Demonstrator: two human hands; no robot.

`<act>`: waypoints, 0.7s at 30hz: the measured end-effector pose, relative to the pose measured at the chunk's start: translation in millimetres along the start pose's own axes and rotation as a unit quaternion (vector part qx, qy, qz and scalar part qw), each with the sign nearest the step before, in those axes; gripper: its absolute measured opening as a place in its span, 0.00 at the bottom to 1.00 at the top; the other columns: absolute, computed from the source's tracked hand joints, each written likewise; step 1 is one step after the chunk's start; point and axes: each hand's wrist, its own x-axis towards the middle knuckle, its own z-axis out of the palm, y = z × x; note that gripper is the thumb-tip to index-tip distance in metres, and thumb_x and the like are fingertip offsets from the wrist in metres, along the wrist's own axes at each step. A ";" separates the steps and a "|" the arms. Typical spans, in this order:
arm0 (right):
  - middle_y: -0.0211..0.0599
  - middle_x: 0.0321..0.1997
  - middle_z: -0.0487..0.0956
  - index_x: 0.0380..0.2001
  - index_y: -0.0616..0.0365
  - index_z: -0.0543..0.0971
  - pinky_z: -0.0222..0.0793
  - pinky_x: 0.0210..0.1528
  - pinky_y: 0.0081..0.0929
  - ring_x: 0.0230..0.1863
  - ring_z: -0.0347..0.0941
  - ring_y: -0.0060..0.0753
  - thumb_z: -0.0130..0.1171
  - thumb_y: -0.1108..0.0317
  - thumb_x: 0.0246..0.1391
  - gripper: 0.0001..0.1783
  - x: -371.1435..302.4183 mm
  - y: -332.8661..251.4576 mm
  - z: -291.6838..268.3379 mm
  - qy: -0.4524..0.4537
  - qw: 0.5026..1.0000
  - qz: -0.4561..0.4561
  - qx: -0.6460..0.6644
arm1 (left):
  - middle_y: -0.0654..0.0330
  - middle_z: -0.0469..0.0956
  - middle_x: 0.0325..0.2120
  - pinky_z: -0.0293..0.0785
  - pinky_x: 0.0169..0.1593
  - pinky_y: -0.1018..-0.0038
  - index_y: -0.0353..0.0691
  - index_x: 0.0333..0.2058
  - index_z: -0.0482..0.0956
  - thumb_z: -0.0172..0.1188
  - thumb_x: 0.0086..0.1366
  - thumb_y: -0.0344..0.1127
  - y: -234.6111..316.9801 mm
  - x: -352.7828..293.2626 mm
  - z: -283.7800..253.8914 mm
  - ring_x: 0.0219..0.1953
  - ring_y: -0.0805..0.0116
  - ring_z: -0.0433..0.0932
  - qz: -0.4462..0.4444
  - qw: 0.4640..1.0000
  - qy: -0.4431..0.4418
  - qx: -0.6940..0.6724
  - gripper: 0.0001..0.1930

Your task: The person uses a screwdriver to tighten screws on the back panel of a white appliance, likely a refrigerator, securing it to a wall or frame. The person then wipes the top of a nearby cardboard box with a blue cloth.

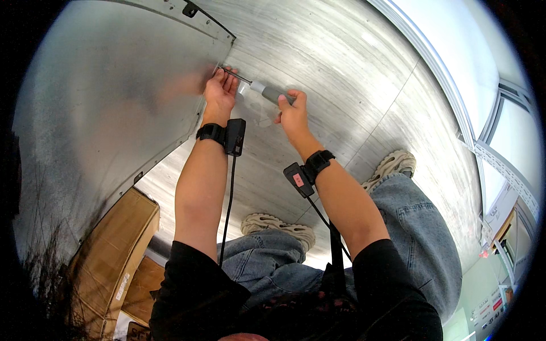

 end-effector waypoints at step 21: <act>0.40 0.31 0.71 0.42 0.64 0.66 0.71 0.28 0.29 0.23 0.69 0.27 0.47 0.51 0.59 0.24 -6.4 -7.0 -3.5 -0.022 0.995 0.096 -0.010 | 0.65 0.78 0.34 0.74 0.34 0.80 0.43 0.37 0.74 0.47 0.65 0.32 1.9 -6.2 2.7 0.38 0.69 0.79 -0.007 1.000 0.002 -0.005 0.06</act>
